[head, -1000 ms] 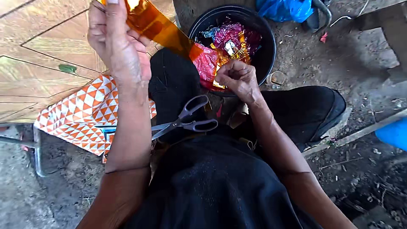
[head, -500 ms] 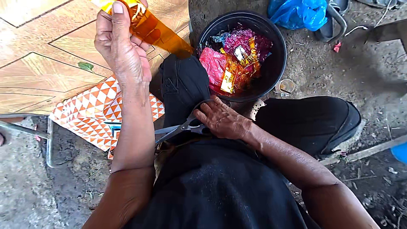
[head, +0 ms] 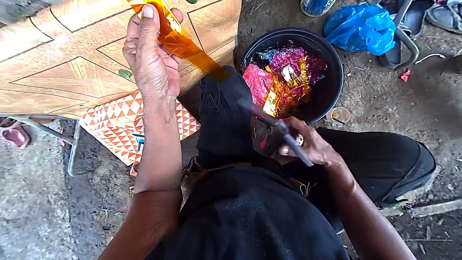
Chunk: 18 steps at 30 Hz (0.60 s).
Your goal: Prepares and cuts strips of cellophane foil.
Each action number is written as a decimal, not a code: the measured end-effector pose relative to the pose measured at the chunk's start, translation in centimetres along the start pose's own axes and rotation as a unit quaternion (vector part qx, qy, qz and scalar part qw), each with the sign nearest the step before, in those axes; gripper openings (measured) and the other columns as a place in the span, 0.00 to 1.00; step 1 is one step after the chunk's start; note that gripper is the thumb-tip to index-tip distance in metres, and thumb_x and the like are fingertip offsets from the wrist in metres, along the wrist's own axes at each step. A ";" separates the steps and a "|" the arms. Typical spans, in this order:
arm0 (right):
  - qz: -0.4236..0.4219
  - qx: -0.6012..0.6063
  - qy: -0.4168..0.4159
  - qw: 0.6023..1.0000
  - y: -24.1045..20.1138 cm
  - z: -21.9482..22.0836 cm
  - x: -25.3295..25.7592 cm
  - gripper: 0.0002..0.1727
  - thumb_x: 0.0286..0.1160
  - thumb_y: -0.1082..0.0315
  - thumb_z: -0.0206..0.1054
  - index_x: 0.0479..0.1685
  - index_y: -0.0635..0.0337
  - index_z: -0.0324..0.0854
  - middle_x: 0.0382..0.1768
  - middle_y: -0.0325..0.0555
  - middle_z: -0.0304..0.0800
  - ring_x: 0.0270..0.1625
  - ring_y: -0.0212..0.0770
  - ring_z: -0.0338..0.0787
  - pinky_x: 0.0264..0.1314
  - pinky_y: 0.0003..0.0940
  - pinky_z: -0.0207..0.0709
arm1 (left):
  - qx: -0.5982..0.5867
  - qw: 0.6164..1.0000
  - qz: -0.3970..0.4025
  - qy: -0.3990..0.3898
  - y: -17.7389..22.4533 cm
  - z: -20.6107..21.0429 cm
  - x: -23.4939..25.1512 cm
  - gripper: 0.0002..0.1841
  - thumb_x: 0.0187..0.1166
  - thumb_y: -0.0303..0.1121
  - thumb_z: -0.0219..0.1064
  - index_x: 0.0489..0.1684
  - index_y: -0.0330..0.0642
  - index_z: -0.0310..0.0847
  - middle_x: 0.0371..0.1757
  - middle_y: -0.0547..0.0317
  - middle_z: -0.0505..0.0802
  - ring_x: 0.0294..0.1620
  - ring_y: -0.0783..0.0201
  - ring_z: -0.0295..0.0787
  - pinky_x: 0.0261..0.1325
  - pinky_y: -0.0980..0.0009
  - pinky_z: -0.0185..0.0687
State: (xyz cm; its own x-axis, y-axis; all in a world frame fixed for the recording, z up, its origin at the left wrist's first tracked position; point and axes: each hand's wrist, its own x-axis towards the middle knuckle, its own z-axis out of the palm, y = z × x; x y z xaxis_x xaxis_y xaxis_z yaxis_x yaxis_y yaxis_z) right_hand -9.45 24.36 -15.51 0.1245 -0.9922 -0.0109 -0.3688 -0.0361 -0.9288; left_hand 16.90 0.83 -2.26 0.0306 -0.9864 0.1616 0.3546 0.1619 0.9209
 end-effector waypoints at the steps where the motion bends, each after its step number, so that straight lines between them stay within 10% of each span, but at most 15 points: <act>1: 0.002 0.058 0.014 0.998 0.1 -0.3 -0.2 0.41 0.63 0.25 0.69 0.53 0.56 0.80 0.36 0.27 0.85 0.42 0.19 0.83 0.51 0.23 0.81 | 0.017 1.000 0.009 -0.012 0.2 0.0 0.0 0.11 0.95 0.33 0.48 0.47 0.44 0.76 0.42 0.54 0.96 0.43 0.59 0.96 0.46 0.62 0.94; 10: 0.060 0.059 0.093 0.992 -0.8 -1.6 -0.8 0.29 0.58 0.45 0.82 0.52 0.54 0.85 0.39 0.26 0.91 0.40 0.18 0.89 0.44 0.17 0.84 | 0.121 0.950 0.030 -0.285 -0.4 -0.2 -2.6 0.03 0.86 0.29 0.63 0.47 0.47 0.82 0.37 0.69 0.96 0.31 0.73 0.93 0.28 0.78 0.89; 14: 0.079 0.076 0.067 0.992 -1.0 -1.0 -1.0 0.28 0.55 0.51 0.82 0.53 0.55 0.83 0.39 0.29 0.91 0.39 0.20 0.89 0.42 0.18 0.85 | 0.101 0.938 -0.016 -0.330 -1.7 -0.4 -4.0 0.05 0.86 0.25 0.61 0.47 0.45 0.81 0.39 0.65 0.96 0.37 0.69 0.96 0.38 0.74 0.94; 18: 0.046 0.106 0.082 0.990 -1.0 -0.8 -1.1 0.28 0.55 0.39 0.82 0.42 0.49 0.81 0.27 0.21 0.83 0.28 0.15 0.81 0.30 0.12 0.75 | 0.101 0.939 -0.066 -0.323 -2.8 -0.6 -4.8 0.07 0.85 0.24 0.57 0.42 0.46 0.79 0.33 0.68 0.95 0.27 0.76 0.92 0.23 0.83 0.85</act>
State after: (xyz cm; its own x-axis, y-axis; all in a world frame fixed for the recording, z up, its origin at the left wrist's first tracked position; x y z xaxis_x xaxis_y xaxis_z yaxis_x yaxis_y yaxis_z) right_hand -9.94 25.37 -14.30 -0.0586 -0.9968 -0.0539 -0.1687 0.0631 -0.9837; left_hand 16.34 5.11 -5.82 -0.5976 -0.7850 0.1632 0.1293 0.1066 0.9859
